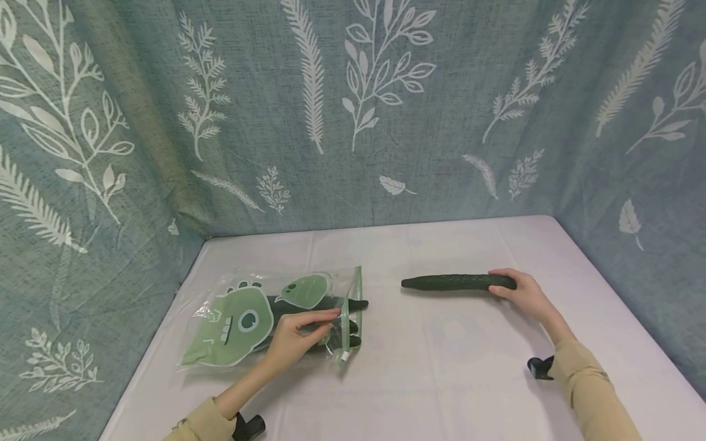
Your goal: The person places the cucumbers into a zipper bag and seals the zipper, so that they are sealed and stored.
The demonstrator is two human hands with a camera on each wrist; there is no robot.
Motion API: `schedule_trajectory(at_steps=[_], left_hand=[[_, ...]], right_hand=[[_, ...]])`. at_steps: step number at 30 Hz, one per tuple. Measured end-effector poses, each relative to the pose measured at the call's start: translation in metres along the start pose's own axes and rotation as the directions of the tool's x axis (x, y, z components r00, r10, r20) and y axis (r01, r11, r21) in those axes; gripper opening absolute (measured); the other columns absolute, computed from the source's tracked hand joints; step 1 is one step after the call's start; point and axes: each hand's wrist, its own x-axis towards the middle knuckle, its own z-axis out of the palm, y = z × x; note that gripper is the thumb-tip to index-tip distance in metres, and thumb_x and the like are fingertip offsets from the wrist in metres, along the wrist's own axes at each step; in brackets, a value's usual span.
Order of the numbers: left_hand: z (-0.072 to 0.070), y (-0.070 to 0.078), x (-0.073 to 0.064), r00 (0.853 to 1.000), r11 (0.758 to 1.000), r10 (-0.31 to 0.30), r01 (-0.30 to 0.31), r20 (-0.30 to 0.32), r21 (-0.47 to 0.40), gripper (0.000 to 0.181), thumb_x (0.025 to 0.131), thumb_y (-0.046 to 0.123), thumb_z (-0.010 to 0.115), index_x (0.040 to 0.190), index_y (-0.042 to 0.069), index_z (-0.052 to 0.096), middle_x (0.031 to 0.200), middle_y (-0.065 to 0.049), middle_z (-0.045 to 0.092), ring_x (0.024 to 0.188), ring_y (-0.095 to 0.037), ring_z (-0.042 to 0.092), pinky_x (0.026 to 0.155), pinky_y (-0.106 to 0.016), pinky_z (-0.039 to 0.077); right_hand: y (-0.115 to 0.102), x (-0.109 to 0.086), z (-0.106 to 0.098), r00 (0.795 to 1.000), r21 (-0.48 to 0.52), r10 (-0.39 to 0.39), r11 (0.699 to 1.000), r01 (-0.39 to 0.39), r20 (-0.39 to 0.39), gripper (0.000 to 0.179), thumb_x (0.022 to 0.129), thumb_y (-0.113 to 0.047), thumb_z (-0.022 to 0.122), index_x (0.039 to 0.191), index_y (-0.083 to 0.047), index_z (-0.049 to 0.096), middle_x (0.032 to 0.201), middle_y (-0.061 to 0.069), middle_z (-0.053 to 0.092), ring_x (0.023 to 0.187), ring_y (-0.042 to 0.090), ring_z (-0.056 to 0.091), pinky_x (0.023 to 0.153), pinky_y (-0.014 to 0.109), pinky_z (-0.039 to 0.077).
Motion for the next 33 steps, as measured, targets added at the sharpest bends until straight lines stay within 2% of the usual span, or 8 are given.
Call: schedule_trajectory(at_steps=[6, 10, 22, 27, 33], left_hand=[[0.0, 0.0, 0.0, 1.0, 1.0, 0.016, -0.016, -0.01, 0.022, 0.019, 0.076, -0.014, 0.068, 0.095, -0.009, 0.069, 0.103, -0.023, 0.07, 0.093, -0.033, 0.069, 0.074, -0.03, 0.06], [0.0, -0.001, -0.001, 1.0, 1.0, 0.006, -0.006, -0.005, 0.019, 0.02, 0.077, -0.014, 0.067, 0.096, -0.008, 0.069, 0.104, -0.022, 0.07, 0.094, -0.033, 0.068, 0.076, -0.028, 0.06], [0.0, 0.001, -0.001, 1.0, 1.0, -0.002, 0.002, -0.007, 0.02, 0.02, 0.078, -0.013, 0.067, 0.096, -0.007, 0.07, 0.105, -0.021, 0.07, 0.096, -0.033, 0.068, 0.077, -0.03, 0.06], [0.0, 0.0, -0.001, 1.0, 1.0, -0.016, 0.016, -0.007, 0.021, 0.02, 0.078, -0.012, 0.067, 0.097, -0.006, 0.07, 0.105, -0.019, 0.07, 0.097, -0.032, 0.068, 0.078, -0.032, 0.06], [0.002, 0.0, -0.002, 1.0, 1.0, 0.0, 0.0, -0.013, 0.027, 0.02, 0.077, -0.013, 0.068, 0.096, -0.007, 0.07, 0.104, -0.02, 0.07, 0.095, -0.032, 0.069, 0.077, -0.031, 0.06]], right_hand=[[-0.006, 0.0, 0.006, 1.0, 0.008, -0.017, 1.0, 0.017, -0.012, 0.055, 0.093, -0.029, 0.061, 0.133, 0.006, 0.046, 0.138, 0.034, 0.042, 0.13, 0.053, 0.031, 0.102, 0.066, 0.032], [-0.011, 0.001, 0.013, 0.999, 0.006, -0.033, 0.999, 0.033, -0.019, 0.053, 0.093, -0.028, 0.062, 0.133, 0.005, 0.047, 0.137, 0.033, 0.043, 0.129, 0.053, 0.033, 0.101, 0.065, 0.034], [-0.023, 0.007, 0.034, 1.0, 0.003, -0.022, 1.0, 0.022, 0.001, 0.054, 0.091, -0.029, 0.063, 0.131, 0.004, 0.049, 0.138, 0.032, 0.044, 0.132, 0.052, 0.032, 0.106, 0.067, 0.028], [-0.028, 0.008, 0.041, 0.999, -0.002, -0.038, 0.999, 0.038, -0.003, 0.052, 0.091, -0.029, 0.063, 0.13, 0.004, 0.051, 0.136, 0.031, 0.047, 0.13, 0.051, 0.036, 0.105, 0.065, 0.031], [-0.033, 0.009, 0.048, 0.999, 0.001, -0.047, 0.999, 0.047, -0.005, 0.051, 0.091, -0.029, 0.063, 0.129, 0.003, 0.052, 0.135, 0.03, 0.049, 0.129, 0.05, 0.037, 0.104, 0.064, 0.033]])
